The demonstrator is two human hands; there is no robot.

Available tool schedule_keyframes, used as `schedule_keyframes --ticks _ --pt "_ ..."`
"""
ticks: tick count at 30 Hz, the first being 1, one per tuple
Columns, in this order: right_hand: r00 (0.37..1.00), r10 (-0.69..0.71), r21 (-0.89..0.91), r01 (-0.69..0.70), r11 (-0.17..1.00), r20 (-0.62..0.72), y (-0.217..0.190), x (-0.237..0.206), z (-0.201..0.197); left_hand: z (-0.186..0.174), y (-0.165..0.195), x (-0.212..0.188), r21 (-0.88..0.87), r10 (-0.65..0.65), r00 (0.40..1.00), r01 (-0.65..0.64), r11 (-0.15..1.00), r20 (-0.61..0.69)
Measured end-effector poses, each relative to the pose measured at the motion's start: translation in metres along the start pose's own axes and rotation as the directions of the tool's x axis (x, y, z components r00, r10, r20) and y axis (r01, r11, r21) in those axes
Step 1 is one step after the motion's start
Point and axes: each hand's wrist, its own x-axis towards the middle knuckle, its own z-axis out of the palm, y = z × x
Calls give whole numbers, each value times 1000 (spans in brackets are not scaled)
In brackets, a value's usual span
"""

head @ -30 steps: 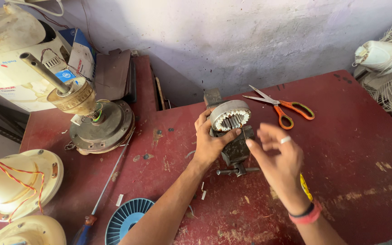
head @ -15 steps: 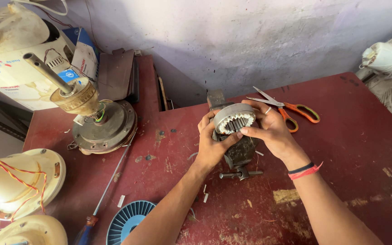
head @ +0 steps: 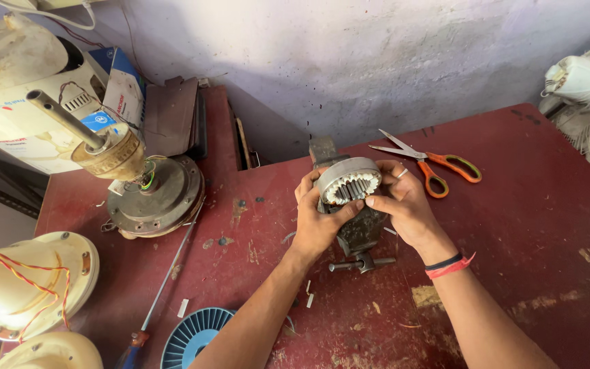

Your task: The person winds copper wire around the slots of a motor armature held in a bench vise. They repeatedly insert the wire into slots and pull it through, rotating the armature as needed to continue winding.

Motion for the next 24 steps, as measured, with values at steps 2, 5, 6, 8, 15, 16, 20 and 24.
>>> schedule_keyframes --ticks 2,5,6,8,15,16,20,24 --pt "1000 -13 -16 13 1000 -4 -2 0 2 0 0 1 6 -14 1000 14 1000 0" --pt "1000 7 -39 -8 999 -29 -3 1 5 -1 -2 3 30 -31 1000 31 999 0" --pt "1000 12 -28 -13 1000 -27 -4 1 5 0 -2 3 39 -35 999 35 999 0" --pt "1000 21 -2 -21 1000 -20 -3 0 4 0 -3 4 33 -3 1000 3 999 -3" --pt "999 -14 -70 11 997 -34 -10 -4 10 -1 -6 5 -47 17 1000 -17 999 3" --pt "998 -33 -134 25 991 -58 -14 -6 14 -1 -6 5 -41 17 1000 -17 999 7" --pt "957 -239 -448 143 882 -165 -31 -28 37 -2 -5 5 -12 15 1000 -15 1000 6" --pt "929 -272 -789 -33 614 -250 -49 -49 56 -1 -3 5 -4 7 1000 -7 1000 -10"
